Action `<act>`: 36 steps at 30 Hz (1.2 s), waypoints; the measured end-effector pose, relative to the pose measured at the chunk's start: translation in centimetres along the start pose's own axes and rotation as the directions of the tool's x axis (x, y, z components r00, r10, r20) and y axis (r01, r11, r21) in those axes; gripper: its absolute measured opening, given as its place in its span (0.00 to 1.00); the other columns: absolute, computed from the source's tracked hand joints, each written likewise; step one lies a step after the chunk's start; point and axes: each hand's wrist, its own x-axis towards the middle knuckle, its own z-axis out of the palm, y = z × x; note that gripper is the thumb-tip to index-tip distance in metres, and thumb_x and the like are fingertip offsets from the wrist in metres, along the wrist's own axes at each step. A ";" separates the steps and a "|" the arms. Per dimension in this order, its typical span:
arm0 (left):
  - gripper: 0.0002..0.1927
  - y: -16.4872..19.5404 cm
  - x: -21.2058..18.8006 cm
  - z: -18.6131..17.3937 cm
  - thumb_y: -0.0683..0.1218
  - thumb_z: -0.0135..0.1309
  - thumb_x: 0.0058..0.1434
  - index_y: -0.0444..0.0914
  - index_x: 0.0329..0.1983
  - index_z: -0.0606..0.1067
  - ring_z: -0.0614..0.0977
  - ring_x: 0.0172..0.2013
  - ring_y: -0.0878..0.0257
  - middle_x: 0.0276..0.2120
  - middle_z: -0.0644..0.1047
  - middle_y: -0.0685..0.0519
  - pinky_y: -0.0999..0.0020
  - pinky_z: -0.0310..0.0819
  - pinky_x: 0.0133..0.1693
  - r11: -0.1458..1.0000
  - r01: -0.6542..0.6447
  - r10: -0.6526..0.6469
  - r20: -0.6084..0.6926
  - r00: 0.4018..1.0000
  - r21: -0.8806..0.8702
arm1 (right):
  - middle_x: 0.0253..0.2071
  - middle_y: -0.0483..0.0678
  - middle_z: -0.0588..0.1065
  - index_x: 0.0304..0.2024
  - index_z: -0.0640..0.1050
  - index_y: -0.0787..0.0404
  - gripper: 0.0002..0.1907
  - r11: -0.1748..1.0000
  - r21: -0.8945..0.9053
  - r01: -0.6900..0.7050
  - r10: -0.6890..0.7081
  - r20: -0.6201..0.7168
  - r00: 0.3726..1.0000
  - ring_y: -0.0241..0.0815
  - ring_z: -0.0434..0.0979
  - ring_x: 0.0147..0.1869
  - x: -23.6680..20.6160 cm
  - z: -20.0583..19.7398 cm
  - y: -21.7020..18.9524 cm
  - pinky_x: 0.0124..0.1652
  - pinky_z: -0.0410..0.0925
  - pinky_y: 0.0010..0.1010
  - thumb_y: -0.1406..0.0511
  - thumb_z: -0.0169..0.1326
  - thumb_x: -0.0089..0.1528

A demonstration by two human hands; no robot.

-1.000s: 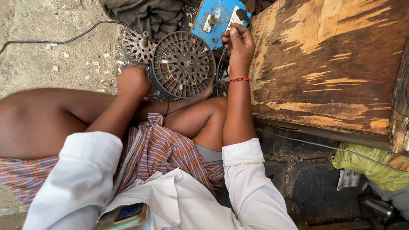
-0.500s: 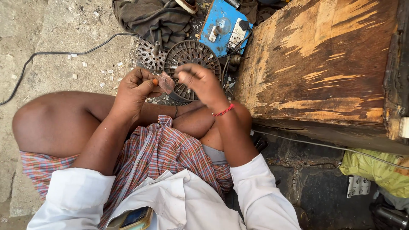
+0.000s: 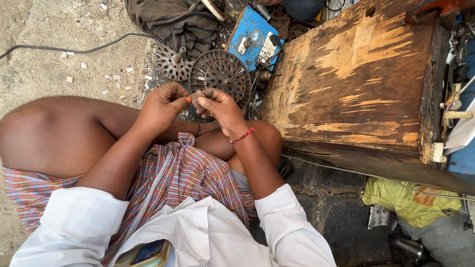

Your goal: The person sits on the ground assembling an electric motor rotor, fitting a threaded shaft through a die-cast fan/rotor disc and pressing parts together by hand. They handle several rotor discs and spacers, then use a hammer to tap the shaft into place on the assembly.

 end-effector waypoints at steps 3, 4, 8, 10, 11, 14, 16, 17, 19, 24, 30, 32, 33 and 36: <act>0.05 0.6 -0.6 0.3 0.41 0.58 0.66 0.34 0.38 0.77 0.77 0.31 0.71 0.30 0.79 0.55 0.73 0.72 0.33 0.986 0.023 -0.023 -0.003 1.000 0.165 | 0.37 0.42 0.78 0.45 0.80 0.62 0.06 0.999 -0.007 0.041 -0.041 0.050 0.998 0.31 0.75 0.39 0.1 0.2 0.6 0.41 0.70 0.26 0.65 0.58 0.69; 0.05 0.9 -0.7 0.3 0.42 0.58 0.66 0.34 0.38 0.77 0.75 0.29 0.70 0.29 0.78 0.54 0.72 0.71 0.32 0.982 0.061 -0.062 0.000 0.998 0.176 | 0.37 0.42 0.78 0.45 0.80 0.62 0.06 0.999 -0.006 0.048 -0.048 0.041 0.998 0.31 0.74 0.38 0.1 0.2 0.8 0.41 0.70 0.26 0.66 0.59 0.69; 0.07 2.1 -0.7 0.9 0.45 0.56 0.67 0.35 0.39 0.76 0.79 0.30 0.66 0.29 0.80 0.53 0.67 0.74 0.33 0.982 0.085 -0.087 0.006 0.996 0.171 | 0.39 0.41 0.78 0.45 0.81 0.63 0.06 0.956 -0.219 0.195 -0.207 -0.034 0.978 0.29 0.74 0.42 -0.5 -1.5 0.4 0.44 0.70 0.24 0.68 0.59 0.67; 0.10 2.4 -0.8 1.3 0.48 0.58 0.69 0.35 0.41 0.77 0.80 0.33 0.56 0.32 0.80 0.48 0.60 0.73 0.37 0.901 0.079 -0.060 -0.059 0.996 0.426 | 0.39 0.42 0.78 0.45 0.82 0.64 0.06 0.896 -0.364 0.255 -0.320 -0.131 0.938 0.30 0.75 0.42 -1.1 -3.2 -0.8 0.44 0.71 0.24 0.68 0.58 0.67; 0.11 2.5 -0.8 1.4 0.49 0.58 0.69 0.35 0.43 0.78 0.81 0.34 0.51 0.34 0.80 0.45 0.57 0.73 0.39 0.837 0.085 -0.041 -0.093 0.995 0.540 | 0.38 0.42 0.79 0.45 0.82 0.64 0.06 0.880 -0.403 0.253 -0.358 -0.210 0.910 0.30 0.75 0.41 -1.2 -4.3 -1.7 0.43 0.71 0.24 0.68 0.58 0.67; 0.12 2.3 -0.8 2.2 0.49 0.59 0.66 0.37 0.47 0.78 0.79 0.51 0.45 0.50 0.79 0.45 0.51 0.74 0.53 0.668 -0.191 0.286 -0.012 0.958 0.720 | 0.39 0.43 0.81 0.44 0.83 0.64 0.06 0.757 -0.625 0.187 -0.436 -0.271 0.858 0.32 0.78 0.42 -1.5 -6.1 -3.5 0.43 0.73 0.26 0.69 0.58 0.66; 0.18 1.9 -0.4 3.1 0.48 0.59 0.62 0.39 0.54 0.78 0.73 0.59 0.44 0.60 0.73 0.44 0.46 0.67 0.56 0.544 -0.285 0.391 0.062 0.918 0.789 | 0.41 0.44 0.81 0.43 0.83 0.63 0.06 0.608 -0.779 0.156 -0.478 -0.202 0.855 0.35 0.81 0.44 -1.6 -6.0 -4.0 0.45 0.74 0.28 0.69 0.58 0.65; 0.22 1.7 -0.3 3.6 0.48 0.58 0.60 0.39 0.58 0.78 0.70 0.63 0.43 0.65 0.70 0.43 0.43 0.64 0.58 0.477 -0.327 0.438 0.102 0.893 0.816 | 0.41 0.45 0.81 0.43 0.83 0.63 0.06 0.519 -0.839 0.162 -0.489 -0.136 0.861 0.38 0.81 0.44 -1.7 -5.5 -3.9 0.45 0.74 0.29 0.69 0.59 0.64; 0.24 1.1 0.1 4.4 0.48 0.57 0.61 0.41 0.61 0.75 0.66 0.67 0.43 0.69 0.67 0.45 0.36 0.58 0.61 0.413 -0.350 0.375 0.193 0.907 0.841 | 0.41 0.47 0.80 0.42 0.83 0.63 0.06 0.283 -0.942 0.179 -0.542 -0.003 0.840 0.44 0.80 0.44 -1.6 -4.4 -3.8 0.46 0.73 0.34 0.69 0.59 0.63; 0.29 -0.1 0.7 4.8 0.44 0.53 0.60 0.40 0.68 0.71 0.62 0.70 0.45 0.73 0.63 0.49 0.30 0.52 0.63 0.285 -0.383 0.302 0.297 0.906 0.878 | 0.41 0.48 0.78 0.42 0.83 0.61 0.06 -0.016 -0.990 0.143 -0.574 0.126 0.809 0.50 0.77 0.46 -1.4 -2.2 -3.5 0.49 0.71 0.39 0.70 0.58 0.62; 0.31 -0.6 0.9 4.7 0.42 0.52 0.59 0.43 0.69 0.70 0.64 0.70 0.48 0.74 0.63 0.52 0.29 0.51 0.64 0.318 -0.369 0.281 0.285 0.916 0.873 | 0.42 0.47 0.77 0.40 0.84 0.57 0.08 -0.135 -0.990 0.044 -0.609 0.118 0.784 0.49 0.75 0.48 -1.6 -2.9 -2.8 0.48 0.68 0.41 0.70 0.55 0.61; 0.31 -0.5 0.9 4.7 0.42 0.52 0.59 0.43 0.69 0.70 0.64 0.71 0.49 0.74 0.63 0.52 0.30 0.51 0.63 0.299 -0.358 0.271 0.281 0.921 0.884 | 0.42 0.47 0.77 0.40 0.83 0.58 0.07 -0.188 -0.970 0.156 -0.566 0.237 0.789 0.48 0.76 0.49 -1.6 -3.3 -2.7 0.49 0.68 0.41 0.70 0.54 0.62; 0.31 -0.5 0.8 4.7 0.42 0.52 0.59 0.43 0.69 0.70 0.64 0.71 0.49 0.74 0.63 0.52 0.30 0.51 0.63 0.314 -0.358 0.270 0.279 0.922 0.880 | 0.42 0.47 0.77 0.39 0.82 0.58 0.07 -0.206 -0.957 0.206 -0.547 0.287 0.786 0.47 0.76 0.49 -1.6 -3.3 -2.5 0.49 0.68 0.41 0.70 0.54 0.62; 0.32 -0.3 0.8 4.7 0.44 0.53 0.58 0.42 0.68 0.70 0.63 0.70 0.48 0.73 0.62 0.52 0.29 0.51 0.63 0.352 -0.367 0.253 0.290 0.923 0.861 | 0.41 0.48 0.77 0.40 0.83 0.57 0.08 -0.195 -0.962 0.190 -0.526 0.266 0.808 0.48 0.75 0.46 -1.6 -3.5 -2.5 0.47 0.68 0.41 0.70 0.54 0.63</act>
